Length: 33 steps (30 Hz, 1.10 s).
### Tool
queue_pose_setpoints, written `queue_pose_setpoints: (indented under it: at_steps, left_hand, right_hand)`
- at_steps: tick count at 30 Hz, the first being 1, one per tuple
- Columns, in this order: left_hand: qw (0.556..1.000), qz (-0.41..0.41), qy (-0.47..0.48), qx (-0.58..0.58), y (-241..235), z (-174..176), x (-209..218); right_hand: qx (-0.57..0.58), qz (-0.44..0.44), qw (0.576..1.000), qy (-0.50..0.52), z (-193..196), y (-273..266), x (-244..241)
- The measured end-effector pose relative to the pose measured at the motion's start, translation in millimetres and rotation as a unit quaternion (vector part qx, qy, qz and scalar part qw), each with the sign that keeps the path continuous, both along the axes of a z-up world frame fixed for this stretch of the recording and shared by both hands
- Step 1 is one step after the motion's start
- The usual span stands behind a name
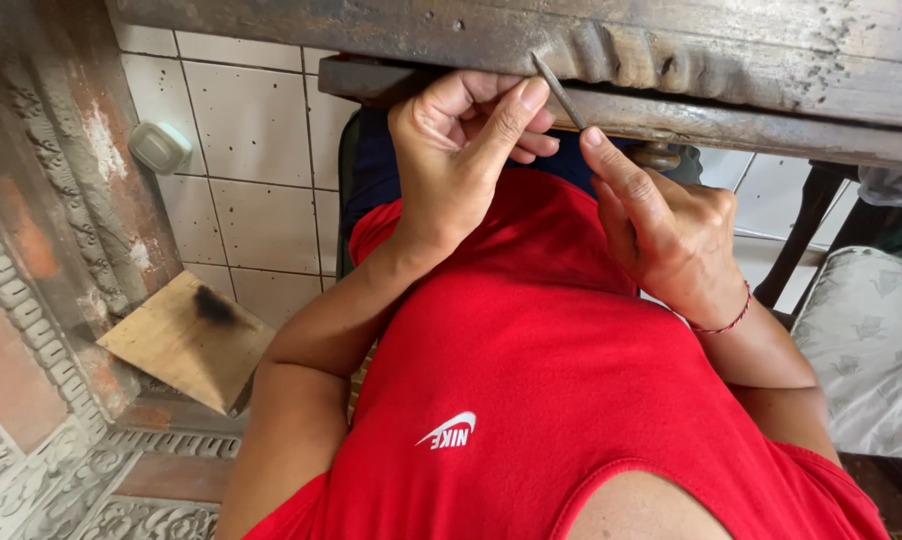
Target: The person picks up small metal wire pins from a wooden table and uses a wooden-handled file to smooth and shape the ends. The person works on several pins one at a time, filing each end and placing the finished pieces back on the table.
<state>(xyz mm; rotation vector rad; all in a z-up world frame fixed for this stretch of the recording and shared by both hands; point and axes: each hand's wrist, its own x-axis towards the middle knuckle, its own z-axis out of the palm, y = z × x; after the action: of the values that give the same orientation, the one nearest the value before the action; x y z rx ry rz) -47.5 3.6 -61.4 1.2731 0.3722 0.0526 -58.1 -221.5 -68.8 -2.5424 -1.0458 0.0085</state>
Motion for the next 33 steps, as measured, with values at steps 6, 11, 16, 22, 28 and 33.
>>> queue_pose_setpoints:
  at_steps: [6,11,16,22,28,33]
  left_hand:
    - [1.000,0.004,-0.013,-0.001,-2,-2,-2]
    - [1.000,0.003,-0.001,-0.002,-1,-1,0]
    - [1.000,-0.010,0.013,-0.001,1,2,1]
    - [1.000,-0.029,0.008,-0.002,7,0,-1]
    - [0.988,-0.150,-0.016,-0.045,17,21,-3]
    - [0.908,-0.365,0.045,-0.201,28,16,0]
  right_hand:
    - [0.003,0.022,0.999,-0.029,16,26,24]
    - [0.057,-0.001,0.998,0.033,24,21,27]
    - [0.050,0.004,0.997,0.056,10,3,9]
    - [0.093,0.018,0.990,0.102,19,32,31]
    - [0.217,-0.030,0.958,0.185,35,35,51]
    - [0.331,0.064,0.912,0.232,41,33,58]
